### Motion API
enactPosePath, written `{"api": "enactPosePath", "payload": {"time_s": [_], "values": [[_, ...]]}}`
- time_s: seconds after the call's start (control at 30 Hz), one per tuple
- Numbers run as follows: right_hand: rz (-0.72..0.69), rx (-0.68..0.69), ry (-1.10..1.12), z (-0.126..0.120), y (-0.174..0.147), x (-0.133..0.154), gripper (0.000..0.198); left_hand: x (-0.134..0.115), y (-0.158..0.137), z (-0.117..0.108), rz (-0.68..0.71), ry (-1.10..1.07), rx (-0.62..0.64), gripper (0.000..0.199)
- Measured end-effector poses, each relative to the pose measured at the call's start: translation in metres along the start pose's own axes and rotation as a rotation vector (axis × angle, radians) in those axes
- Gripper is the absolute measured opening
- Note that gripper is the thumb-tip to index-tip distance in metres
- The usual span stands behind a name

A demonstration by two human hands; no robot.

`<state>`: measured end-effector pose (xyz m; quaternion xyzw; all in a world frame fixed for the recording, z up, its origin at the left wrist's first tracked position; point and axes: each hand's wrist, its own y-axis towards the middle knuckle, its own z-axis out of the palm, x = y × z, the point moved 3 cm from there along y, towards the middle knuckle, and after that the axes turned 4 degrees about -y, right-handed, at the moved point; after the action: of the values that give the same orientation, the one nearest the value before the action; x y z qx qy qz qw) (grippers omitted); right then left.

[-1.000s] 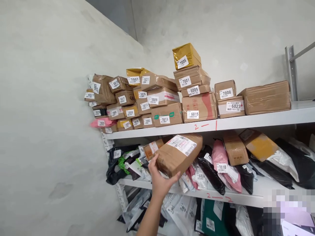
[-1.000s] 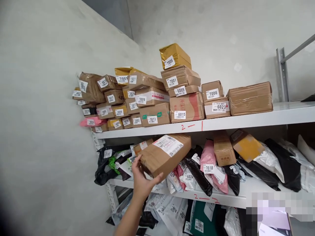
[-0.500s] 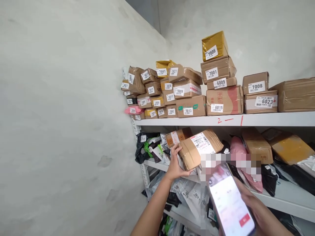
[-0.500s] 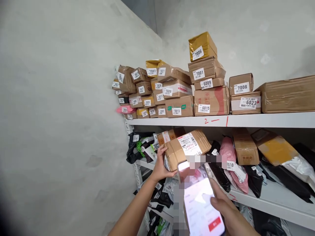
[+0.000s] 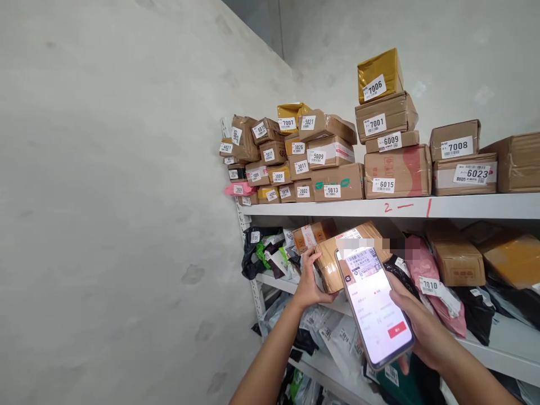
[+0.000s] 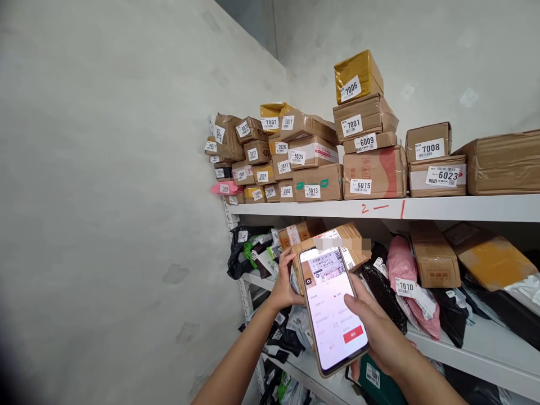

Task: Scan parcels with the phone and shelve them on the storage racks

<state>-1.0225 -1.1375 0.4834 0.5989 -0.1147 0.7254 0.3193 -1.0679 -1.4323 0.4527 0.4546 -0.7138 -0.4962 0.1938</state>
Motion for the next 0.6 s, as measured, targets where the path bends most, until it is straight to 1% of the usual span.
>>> {"api": "enactPosePath", "payload": {"time_s": [0.07, 0.23, 0.4, 0.53, 0.6], "values": [[0.000, 0.003, 0.006, 0.0011, -0.0001, 0.0003, 0.092, 0.0000, -0.0001, 0.0004, 0.018, -0.005, -0.012, 0.117], [-0.002, -0.019, 0.013, -0.0017, 0.0016, -0.0029, 0.087, 0.0023, 0.0008, 0.0006, -0.065, 0.001, 0.020, 0.116], [-0.038, -0.047, 0.033, -0.0068, 0.0062, -0.0079, 0.092, 0.0037, 0.0003, 0.0001, -0.024, -0.008, 0.000, 0.113], [-0.016, -0.059, 0.033, -0.0059, 0.0071, -0.0085, 0.093, 0.0043, 0.0000, 0.0006, -0.069, 0.016, 0.000, 0.113], [-0.027, -0.070, 0.043, -0.0051, 0.0056, -0.0067, 0.094, 0.0027, 0.0001, 0.0009, -0.076, 0.019, -0.007, 0.114]]}}
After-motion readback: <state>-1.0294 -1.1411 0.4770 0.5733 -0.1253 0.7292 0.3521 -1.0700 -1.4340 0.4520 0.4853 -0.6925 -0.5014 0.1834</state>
